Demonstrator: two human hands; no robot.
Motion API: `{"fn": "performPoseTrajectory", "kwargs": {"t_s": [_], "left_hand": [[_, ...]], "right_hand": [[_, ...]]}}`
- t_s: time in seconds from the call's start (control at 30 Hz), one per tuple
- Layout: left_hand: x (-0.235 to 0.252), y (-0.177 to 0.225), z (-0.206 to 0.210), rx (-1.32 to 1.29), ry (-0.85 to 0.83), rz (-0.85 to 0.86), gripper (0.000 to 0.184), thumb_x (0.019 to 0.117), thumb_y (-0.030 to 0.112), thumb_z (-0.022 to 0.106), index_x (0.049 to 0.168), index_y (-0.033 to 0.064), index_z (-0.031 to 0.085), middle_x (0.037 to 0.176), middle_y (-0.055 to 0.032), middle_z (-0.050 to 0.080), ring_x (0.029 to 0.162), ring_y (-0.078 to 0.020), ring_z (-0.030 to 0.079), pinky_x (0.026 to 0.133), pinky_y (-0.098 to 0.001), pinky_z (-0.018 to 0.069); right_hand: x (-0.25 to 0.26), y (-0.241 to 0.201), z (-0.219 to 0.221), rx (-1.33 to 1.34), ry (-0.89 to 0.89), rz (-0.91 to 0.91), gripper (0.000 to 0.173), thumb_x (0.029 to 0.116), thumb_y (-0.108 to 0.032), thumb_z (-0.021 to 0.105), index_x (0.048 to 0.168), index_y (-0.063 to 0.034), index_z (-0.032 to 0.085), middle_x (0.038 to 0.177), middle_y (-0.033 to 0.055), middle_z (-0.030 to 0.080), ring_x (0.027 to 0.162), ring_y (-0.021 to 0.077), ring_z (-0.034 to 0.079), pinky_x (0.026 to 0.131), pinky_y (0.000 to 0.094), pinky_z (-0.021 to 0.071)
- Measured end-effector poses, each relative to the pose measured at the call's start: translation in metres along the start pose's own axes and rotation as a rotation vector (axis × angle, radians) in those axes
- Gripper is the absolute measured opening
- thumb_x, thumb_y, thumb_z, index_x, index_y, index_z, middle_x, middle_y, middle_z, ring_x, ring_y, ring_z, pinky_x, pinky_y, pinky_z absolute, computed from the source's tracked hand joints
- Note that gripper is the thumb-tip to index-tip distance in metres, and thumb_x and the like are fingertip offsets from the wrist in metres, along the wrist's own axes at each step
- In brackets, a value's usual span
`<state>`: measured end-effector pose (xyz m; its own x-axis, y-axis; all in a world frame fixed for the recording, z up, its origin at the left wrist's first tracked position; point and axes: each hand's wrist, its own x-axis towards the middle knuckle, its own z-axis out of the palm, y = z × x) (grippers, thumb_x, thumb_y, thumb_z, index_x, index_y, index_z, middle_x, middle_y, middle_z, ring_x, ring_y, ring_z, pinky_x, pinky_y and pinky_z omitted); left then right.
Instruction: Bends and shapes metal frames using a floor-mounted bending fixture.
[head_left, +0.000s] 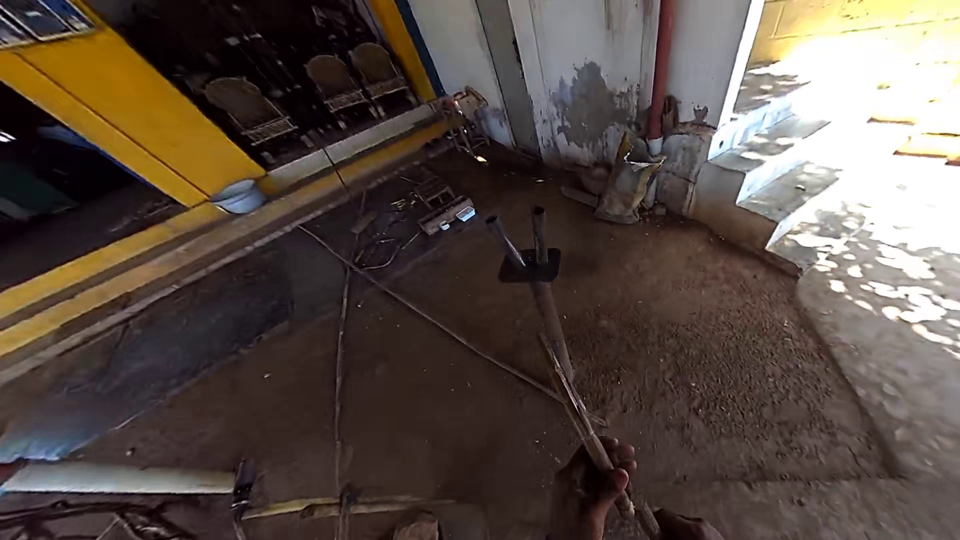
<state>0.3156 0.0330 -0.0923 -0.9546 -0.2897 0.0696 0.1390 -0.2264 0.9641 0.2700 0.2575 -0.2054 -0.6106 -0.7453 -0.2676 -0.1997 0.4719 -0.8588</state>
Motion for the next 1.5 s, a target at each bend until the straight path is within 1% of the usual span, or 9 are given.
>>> {"fn": "performPoseTrajectory", "kwargs": {"t_s": [0.13,0.27,0.5,0.57,0.7,0.83,1.17,1.33,1.5], "left_hand": [[-0.011,-0.007,-0.007,-0.058,-0.076,0.02,0.043,0.0981,0.007,0.067,0.134,-0.013,0.053,0.122,-0.0275,0.069,0.108,-0.0406,0.072,0.093,-0.0508,0.0618],[-0.021,-0.007,-0.008,-0.045,-0.112,0.037,0.048,0.1002,0.011,0.066,0.139,-0.0123,0.051,0.119,-0.0246,0.071,0.105,-0.0355,0.073,0.091,-0.0474,0.0625],[-0.021,-0.006,-0.005,-0.078,-0.177,0.007,0.042,0.1005,0.016,0.066,0.131,-0.0108,0.055,0.102,-0.0221,0.073,0.085,-0.0291,0.074,0.077,-0.0416,0.0645],[-0.019,-0.008,-0.001,-0.1,-0.167,0.006,0.037,0.1016,0.021,0.065,0.123,-0.0091,0.059,0.093,-0.0183,0.072,0.076,-0.0235,0.072,0.069,-0.0365,0.0634],[-0.009,-0.015,0.004,-0.198,-0.066,0.02,0.051,0.1041,0.051,0.052,0.103,0.0024,0.065,0.074,-0.0086,0.063,0.06,-0.017,0.063,0.057,-0.0328,0.0581],[0.003,-0.012,0.015,-0.262,0.151,-0.052,0.048,0.1015,0.053,0.057,0.104,0.0062,0.068,0.068,-0.004,0.063,0.054,-0.0118,0.062,0.053,-0.0292,0.0578],[0.034,-0.003,0.019,-0.252,0.285,-0.149,0.042,0.1084,0.034,0.048,0.111,-0.0017,0.07,0.084,-0.0093,0.069,0.069,-0.0119,0.066,0.063,-0.0258,0.0579],[0.048,0.004,0.014,-0.278,0.293,-0.134,0.049,0.1094,0.041,0.043,0.113,-0.0022,0.066,0.078,-0.0107,0.067,0.062,-0.0152,0.065,0.057,-0.0294,0.0587],[0.099,0.006,-0.038,-0.347,0.499,-0.232,0.054,0.109,0.055,0.03,0.104,0.0119,0.062,0.061,0.0027,0.053,0.044,-0.0097,0.052,0.042,-0.026,0.0498]], "right_hand": [[0.008,-0.011,-0.005,0.071,0.094,-0.143,0.057,0.0858,-0.05,0.081,0.125,-0.0105,0.071,0.12,0.0099,0.072,0.097,0.0231,0.072,0.084,0.0488,0.062],[0.028,-0.074,-0.039,0.272,0.363,-0.392,0.042,0.0962,-0.035,0.074,0.127,-0.0068,0.069,0.123,0.0092,0.069,0.098,0.0183,0.073,0.081,0.0379,0.0661],[0.049,-0.174,-0.097,-0.155,0.429,-0.595,0.04,0.1009,-0.031,0.068,0.138,-0.017,0.065,0.126,0.0031,0.067,0.107,0.0128,0.069,0.089,0.0367,0.0627],[0.056,-0.184,-0.104,-0.219,0.409,-0.661,0.032,0.0997,-0.028,0.069,0.13,-0.0158,0.07,0.12,0.0008,0.067,0.107,0.0104,0.067,0.089,0.0334,0.0613],[0.057,-0.191,-0.101,-0.13,0.456,-0.717,0.01,0.0959,-0.021,0.074,0.103,-0.0146,0.078,0.103,-0.0032,0.071,0.098,0.0084,0.067,0.084,0.0314,0.061],[0.054,-0.187,-0.089,-0.271,0.493,-0.784,0.012,0.0987,-0.021,0.069,0.092,-0.011,0.073,0.099,0.0008,0.071,0.092,0.0128,0.068,0.078,0.0317,0.0604],[0.046,-0.149,-0.05,-0.358,0.663,-0.908,0.012,0.0983,-0.009,0.061,0.09,-0.0052,0.068,0.101,0.0115,0.072,0.093,0.0247,0.07,0.081,0.0373,0.0614],[0.019,-0.151,-0.042,-0.338,0.6,-0.953,0.013,0.0996,-0.01,0.064,0.088,-0.0058,0.068,0.098,0.0104,0.071,0.093,0.0238,0.07,0.08,0.0351,0.0609],[-0.042,-0.163,-0.065,0.282,0.442,-0.914,0.009,0.0955,-0.012,0.072,0.09,-0.007,0.067,0.09,0.0088,0.072,0.085,0.0203,0.072,0.077,0.0356,0.0626]]}}
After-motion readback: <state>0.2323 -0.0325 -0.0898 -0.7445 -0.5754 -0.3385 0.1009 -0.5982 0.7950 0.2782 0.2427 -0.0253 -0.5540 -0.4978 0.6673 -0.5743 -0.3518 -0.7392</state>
